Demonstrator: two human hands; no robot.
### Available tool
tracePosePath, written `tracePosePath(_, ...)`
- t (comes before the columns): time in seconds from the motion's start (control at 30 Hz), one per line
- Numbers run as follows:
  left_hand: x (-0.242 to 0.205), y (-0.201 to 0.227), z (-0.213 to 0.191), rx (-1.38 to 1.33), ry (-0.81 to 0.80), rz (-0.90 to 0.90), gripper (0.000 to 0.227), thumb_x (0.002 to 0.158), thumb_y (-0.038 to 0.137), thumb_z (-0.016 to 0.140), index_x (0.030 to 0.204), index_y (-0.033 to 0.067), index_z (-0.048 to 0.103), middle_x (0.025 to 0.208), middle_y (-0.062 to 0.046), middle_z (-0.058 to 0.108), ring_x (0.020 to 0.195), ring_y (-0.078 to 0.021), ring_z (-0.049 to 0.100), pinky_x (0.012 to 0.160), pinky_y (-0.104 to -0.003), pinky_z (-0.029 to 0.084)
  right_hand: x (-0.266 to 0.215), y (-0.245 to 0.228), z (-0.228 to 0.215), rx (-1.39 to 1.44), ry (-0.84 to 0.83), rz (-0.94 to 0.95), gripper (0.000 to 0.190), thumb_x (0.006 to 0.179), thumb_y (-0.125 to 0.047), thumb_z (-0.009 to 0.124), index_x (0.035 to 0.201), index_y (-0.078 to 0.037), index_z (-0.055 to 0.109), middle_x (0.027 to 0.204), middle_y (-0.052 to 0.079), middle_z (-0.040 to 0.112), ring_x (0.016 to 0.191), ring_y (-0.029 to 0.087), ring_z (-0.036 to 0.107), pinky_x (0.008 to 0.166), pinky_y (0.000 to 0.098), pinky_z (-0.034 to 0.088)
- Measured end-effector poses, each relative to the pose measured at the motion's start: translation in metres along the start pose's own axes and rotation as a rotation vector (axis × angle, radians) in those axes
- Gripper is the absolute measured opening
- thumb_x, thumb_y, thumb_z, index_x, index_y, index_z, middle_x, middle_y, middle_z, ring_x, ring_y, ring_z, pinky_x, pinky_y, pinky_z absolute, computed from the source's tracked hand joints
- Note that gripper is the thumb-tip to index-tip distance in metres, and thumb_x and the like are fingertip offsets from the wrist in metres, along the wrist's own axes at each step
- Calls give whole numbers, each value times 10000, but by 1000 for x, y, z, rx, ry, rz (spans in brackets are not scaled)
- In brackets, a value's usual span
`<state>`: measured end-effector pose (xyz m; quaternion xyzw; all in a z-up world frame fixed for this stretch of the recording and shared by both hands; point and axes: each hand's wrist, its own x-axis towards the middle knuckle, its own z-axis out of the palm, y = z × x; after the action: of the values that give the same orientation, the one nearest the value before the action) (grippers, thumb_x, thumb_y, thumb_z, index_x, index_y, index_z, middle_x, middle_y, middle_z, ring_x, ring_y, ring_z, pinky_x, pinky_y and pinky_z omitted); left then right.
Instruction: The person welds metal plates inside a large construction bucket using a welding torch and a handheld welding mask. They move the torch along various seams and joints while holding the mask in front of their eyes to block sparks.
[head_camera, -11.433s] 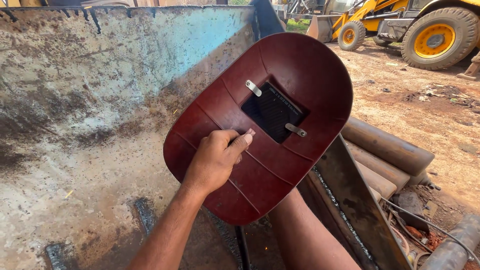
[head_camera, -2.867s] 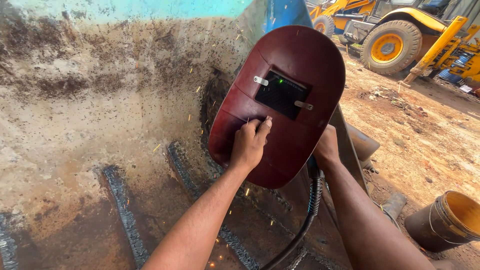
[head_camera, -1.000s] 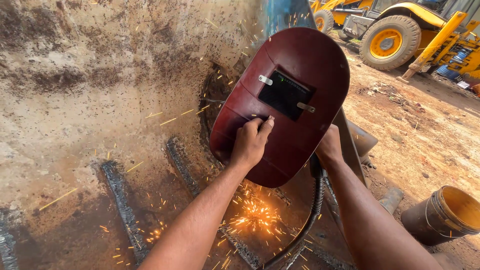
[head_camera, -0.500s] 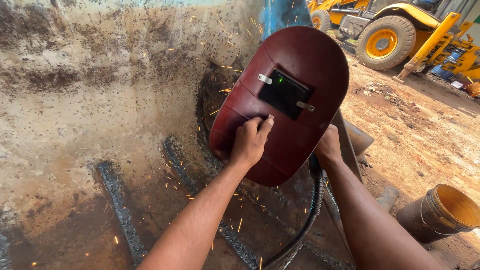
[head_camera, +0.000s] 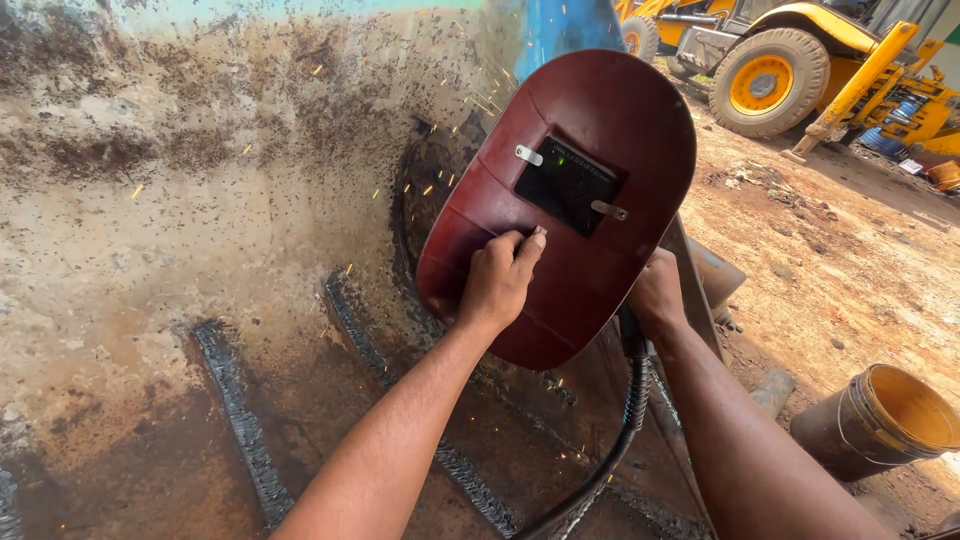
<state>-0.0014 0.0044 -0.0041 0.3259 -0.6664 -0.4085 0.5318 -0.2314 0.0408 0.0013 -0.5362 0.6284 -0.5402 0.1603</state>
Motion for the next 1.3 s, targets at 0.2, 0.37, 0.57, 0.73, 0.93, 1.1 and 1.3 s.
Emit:
tracePosePath(0.2,-1,0,0,22,-8,5,450,1025,404,535,821,17,639,587,-79,623,550,-186,635,549,-404,471,-1,-1,-1,-6,6,34,241,1013,-122,567,921,36,722,787,106,710,647,146,649,537,292,512)
tracePosePath(0.37,-2,1,1,17,-18,-4,462,1029,403,537,807,9,634,585,-79,619,546,-182,625,546,-399,469,4,10,-1,-31,22,44,264,1019,-115,561,882,58,706,767,126,698,623,148,624,517,308,482)
tracePosePath(0.57,1,-4,1,4,-12,-30,486,1026,416,543,779,8,637,587,-60,622,547,-163,621,538,-377,478,-3,0,-1,-41,-18,-60,263,1018,-163,581,978,48,732,793,80,719,656,106,656,552,263,520)
tracePosePath(0.73,14,-16,-11,-58,125,-3,444,993,415,581,820,18,679,619,-41,652,564,-137,630,535,-347,493,-11,-23,-4,2,16,142,314,1016,-238,524,1232,-47,648,783,91,654,540,167,597,446,340,493)
tracePosePath(0.93,25,-18,-64,-282,276,-217,368,1024,366,567,841,50,615,609,15,535,442,-59,445,344,-240,296,17,-24,-33,226,-139,405,495,1048,-476,414,1083,-20,606,851,135,710,605,198,595,563,351,523)
tracePosePath(1.1,19,-14,-90,-418,355,-291,354,1041,343,545,809,75,539,588,21,486,379,-39,358,311,-235,224,12,-23,-38,262,-299,574,630,1045,-619,322,1058,-82,651,739,59,582,613,197,548,583,351,473)
tracePosePath(1.3,17,-23,-94,-379,403,-300,363,1043,333,546,803,60,543,582,11,482,381,-61,359,315,-254,223,-5,-10,-27,314,-204,605,595,1044,-597,355,1061,-66,624,746,54,575,630,205,567,597,371,488)
